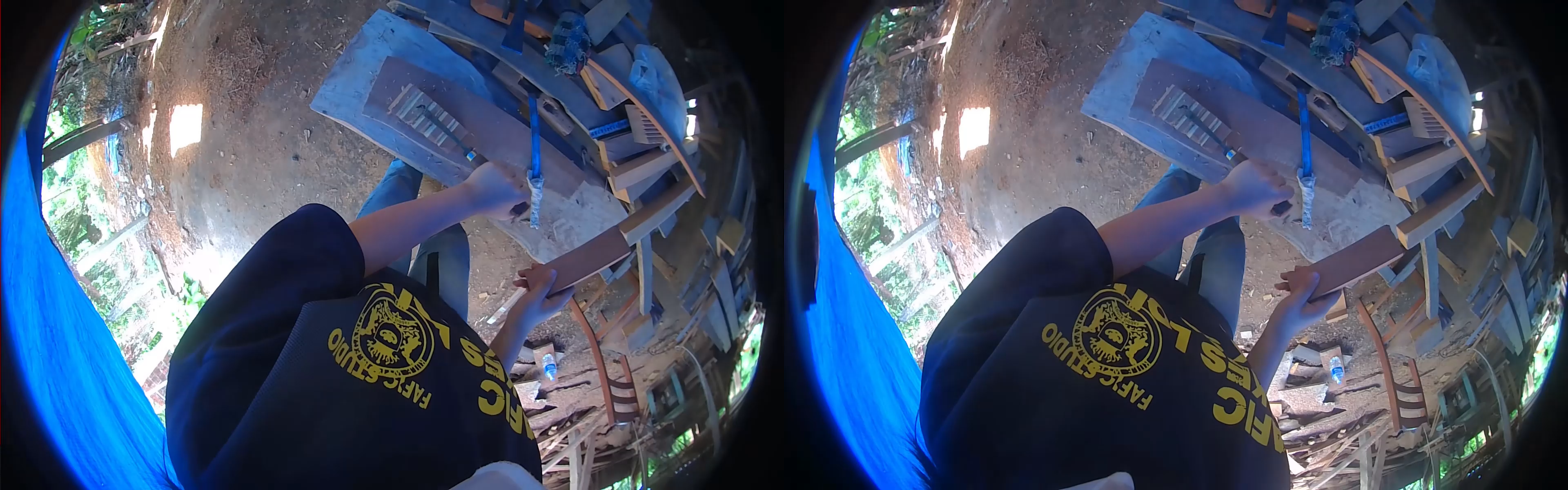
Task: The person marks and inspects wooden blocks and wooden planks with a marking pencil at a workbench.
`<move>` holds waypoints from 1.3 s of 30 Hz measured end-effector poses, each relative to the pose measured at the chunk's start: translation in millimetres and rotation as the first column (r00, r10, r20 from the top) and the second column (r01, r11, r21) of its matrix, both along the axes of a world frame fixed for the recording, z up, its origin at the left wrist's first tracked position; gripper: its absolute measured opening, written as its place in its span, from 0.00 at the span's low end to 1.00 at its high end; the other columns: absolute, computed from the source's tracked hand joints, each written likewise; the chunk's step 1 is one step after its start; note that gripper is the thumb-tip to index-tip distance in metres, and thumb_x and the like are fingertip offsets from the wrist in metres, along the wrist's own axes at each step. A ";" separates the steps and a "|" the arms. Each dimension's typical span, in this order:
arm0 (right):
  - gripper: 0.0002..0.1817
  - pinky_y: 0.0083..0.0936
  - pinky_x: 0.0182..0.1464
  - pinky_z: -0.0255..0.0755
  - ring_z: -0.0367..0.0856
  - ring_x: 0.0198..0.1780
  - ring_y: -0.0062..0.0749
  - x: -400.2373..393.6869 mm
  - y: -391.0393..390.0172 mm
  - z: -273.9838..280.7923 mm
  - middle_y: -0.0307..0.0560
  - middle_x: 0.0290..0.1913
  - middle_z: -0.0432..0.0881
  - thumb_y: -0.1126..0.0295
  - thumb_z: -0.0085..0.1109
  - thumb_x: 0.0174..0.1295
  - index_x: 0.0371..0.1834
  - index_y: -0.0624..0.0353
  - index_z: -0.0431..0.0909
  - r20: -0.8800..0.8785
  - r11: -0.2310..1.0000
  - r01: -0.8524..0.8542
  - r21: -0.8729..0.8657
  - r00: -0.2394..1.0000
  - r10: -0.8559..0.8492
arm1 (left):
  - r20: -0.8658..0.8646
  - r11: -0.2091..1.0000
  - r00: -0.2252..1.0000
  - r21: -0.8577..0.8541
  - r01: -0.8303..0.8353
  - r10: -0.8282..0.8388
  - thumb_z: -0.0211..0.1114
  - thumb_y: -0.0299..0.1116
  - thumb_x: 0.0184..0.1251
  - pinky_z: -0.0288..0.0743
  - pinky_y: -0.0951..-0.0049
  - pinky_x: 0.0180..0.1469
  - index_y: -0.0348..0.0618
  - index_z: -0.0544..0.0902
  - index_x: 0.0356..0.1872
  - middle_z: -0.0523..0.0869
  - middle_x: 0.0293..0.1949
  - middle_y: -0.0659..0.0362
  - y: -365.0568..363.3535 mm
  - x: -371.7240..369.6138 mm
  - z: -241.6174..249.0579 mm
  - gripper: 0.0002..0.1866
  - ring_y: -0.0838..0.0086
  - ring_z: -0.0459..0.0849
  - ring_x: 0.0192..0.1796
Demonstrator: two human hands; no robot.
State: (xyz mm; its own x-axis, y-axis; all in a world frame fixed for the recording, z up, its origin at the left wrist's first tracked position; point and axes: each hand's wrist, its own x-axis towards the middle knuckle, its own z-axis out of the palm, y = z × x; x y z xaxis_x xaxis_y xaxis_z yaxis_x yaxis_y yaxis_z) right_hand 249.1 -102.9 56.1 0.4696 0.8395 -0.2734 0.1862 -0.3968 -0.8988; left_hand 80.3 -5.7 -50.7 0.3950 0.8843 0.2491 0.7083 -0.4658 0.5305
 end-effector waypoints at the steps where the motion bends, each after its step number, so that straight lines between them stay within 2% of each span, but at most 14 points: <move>1: 0.27 0.19 0.17 0.75 0.82 0.25 0.36 -1.5 -0.7 1.5 0.60 0.36 0.80 0.61 0.54 0.69 0.61 0.70 0.57 0.001 1.000 0.009 -0.016 1.000 -0.009 | -0.043 0.996 0.995 -0.025 0.085 -0.086 0.70 0.42 0.45 0.75 0.65 0.29 0.50 0.79 0.23 0.80 0.20 0.63 -5.5 -2.3 -2.3 0.11 0.67 0.83 0.25; 2: 0.27 0.19 0.17 0.75 0.82 0.25 0.36 -2.7 -1.4 2.2 0.60 0.36 0.80 0.61 0.54 0.69 0.61 0.70 0.57 0.003 1.000 0.011 -0.012 1.000 -0.011 | -0.083 0.984 0.982 -0.055 0.168 -0.173 0.70 0.41 0.46 0.76 0.66 0.29 0.50 0.79 0.24 0.81 0.21 0.63 -11.9 -4.9 -4.2 0.10 0.67 0.84 0.26; 6: 0.26 0.20 0.18 0.76 0.84 0.25 0.36 -8.2 -3.8 11.0 0.59 0.36 0.81 0.63 0.54 0.69 0.61 0.70 0.58 -0.019 0.996 -0.011 -0.088 1.000 0.009 | -0.031 0.969 0.969 -0.041 0.242 -0.243 0.69 0.39 0.47 0.77 0.64 0.30 0.50 0.79 0.26 0.82 0.22 0.60 -47.4 -25.2 21.9 0.09 0.65 0.84 0.26; 8: 0.25 0.21 0.18 0.77 0.85 0.25 0.38 -14.0 -4.0 14.6 0.60 0.35 0.81 0.65 0.53 0.69 0.60 0.70 0.58 -0.036 0.993 0.002 -0.119 0.999 -0.006 | 0.026 0.901 0.996 -0.425 0.088 -0.085 0.66 0.38 0.52 0.78 0.60 0.32 0.48 0.78 0.29 0.83 0.24 0.57 -56.8 -46.3 50.1 0.08 0.62 0.86 0.28; 10: 0.24 0.22 0.18 0.77 0.85 0.25 0.38 -20.9 -3.9 19.8 0.59 0.35 0.81 0.66 0.53 0.69 0.59 0.70 0.59 -0.051 0.991 0.010 -0.131 0.999 -0.017 | -0.108 0.776 0.987 -0.610 -0.157 0.115 0.63 0.38 0.57 0.80 0.57 0.35 0.45 0.77 0.42 0.86 0.27 0.54 -55.5 -73.7 55.9 0.14 0.57 0.87 0.31; 12: 0.23 0.22 0.18 0.77 0.85 0.25 0.38 -30.3 -6.2 26.1 0.59 0.34 0.81 0.66 0.53 0.69 0.58 0.69 0.59 -0.063 0.990 0.018 -0.138 0.998 -0.027 | -0.250 0.587 0.931 -0.724 -0.362 0.267 0.61 0.39 0.60 0.81 0.57 0.39 0.45 0.68 0.61 0.87 0.31 0.50 -41.5 -106.9 56.7 0.27 0.54 0.87 0.35; 14: 0.20 0.23 0.18 0.76 0.85 0.24 0.38 -43.2 -9.9 32.2 0.58 0.33 0.81 0.67 0.53 0.69 0.55 0.68 0.60 -0.109 0.985 0.022 -0.168 0.993 -0.041 | -0.275 0.602 0.932 -0.711 -0.363 0.237 0.60 0.37 0.60 0.81 0.57 0.44 0.48 0.53 0.74 0.87 0.36 0.49 -36.4 -139.9 36.7 0.41 0.54 0.87 0.40; 18: 0.17 0.23 0.18 0.76 0.85 0.24 0.38 -66.9 -19.3 43.6 0.57 0.33 0.81 0.68 0.54 0.68 0.51 0.67 0.62 -0.111 0.989 0.022 -0.146 0.993 -0.038 | -0.306 0.689 0.949 -0.672 -0.273 0.077 0.60 0.37 0.61 0.80 0.56 0.45 0.49 0.48 0.76 0.87 0.40 0.48 -12.1 -172.0 37.5 0.43 0.55 0.87 0.42; 24: 0.15 0.23 0.19 0.77 0.85 0.24 0.37 -87.9 -31.1 50.0 0.56 0.33 0.81 0.69 0.56 0.67 0.48 0.67 0.63 -0.064 0.989 0.033 -0.145 0.997 -0.043 | -0.382 0.630 0.923 -0.707 -0.322 0.044 0.60 0.37 0.63 0.81 0.55 0.45 0.50 0.45 0.77 0.87 0.41 0.49 -11.7 -182.4 8.6 0.44 0.55 0.87 0.43; 26: 0.21 0.23 0.17 0.75 0.84 0.23 0.36 -91.1 -39.8 41.8 0.56 0.32 0.82 0.69 0.57 0.67 0.56 0.66 0.61 -0.007 0.989 0.027 -0.146 1.000 -0.029 | -0.333 0.669 0.938 -0.678 -0.306 0.091 0.57 0.41 0.66 0.81 0.53 0.43 0.51 0.53 0.75 0.87 0.37 0.48 -21.0 -187.8 -4.5 0.37 0.53 0.87 0.40; 30: 0.21 0.23 0.18 0.75 0.84 0.23 0.35 -109.7 -49.6 43.5 0.55 0.32 0.81 0.68 0.58 0.67 0.55 0.67 0.62 0.034 0.982 0.059 -0.178 0.998 -0.054 | -0.286 0.675 0.954 -0.686 -0.272 0.094 0.56 0.41 0.66 0.80 0.53 0.42 0.49 0.59 0.72 0.87 0.36 0.50 -24.7 -195.5 -0.3 0.33 0.53 0.87 0.39; 32: 0.19 0.24 0.20 0.79 0.85 0.26 0.36 -119.9 -52.1 46.0 0.54 0.33 0.79 0.65 0.59 0.66 0.47 0.69 0.64 0.032 0.982 0.055 -0.178 0.998 -0.050 | -0.209 0.699 0.972 -0.679 -0.223 0.107 0.61 0.40 0.63 0.80 0.54 0.46 0.49 0.56 0.75 0.87 0.39 0.48 -27.1 -202.3 -7.3 0.39 0.53 0.87 0.43; 35: 0.19 0.24 0.20 0.79 0.86 0.26 0.37 -131.0 -53.4 49.2 0.55 0.34 0.79 0.65 0.60 0.65 0.46 0.69 0.66 0.073 0.983 0.046 -0.177 0.997 -0.033 | -0.099 0.722 0.988 -0.674 -0.157 0.121 0.62 0.41 0.61 0.80 0.54 0.47 0.50 0.53 0.75 0.87 0.36 0.46 -27.2 -219.6 -16.1 0.41 0.51 0.87 0.43; 39: 0.18 0.22 0.19 0.76 0.85 0.25 0.33 -140.3 -52.9 49.0 0.54 0.34 0.79 0.65 0.59 0.66 0.46 0.67 0.66 0.143 0.978 0.014 -0.208 0.990 0.016 | -0.261 0.607 0.950 -0.731 -0.312 0.174 0.64 0.43 0.61 0.79 0.53 0.49 0.52 0.47 0.77 0.86 0.40 0.43 -7.0 -235.2 0.9 0.46 0.51 0.86 0.45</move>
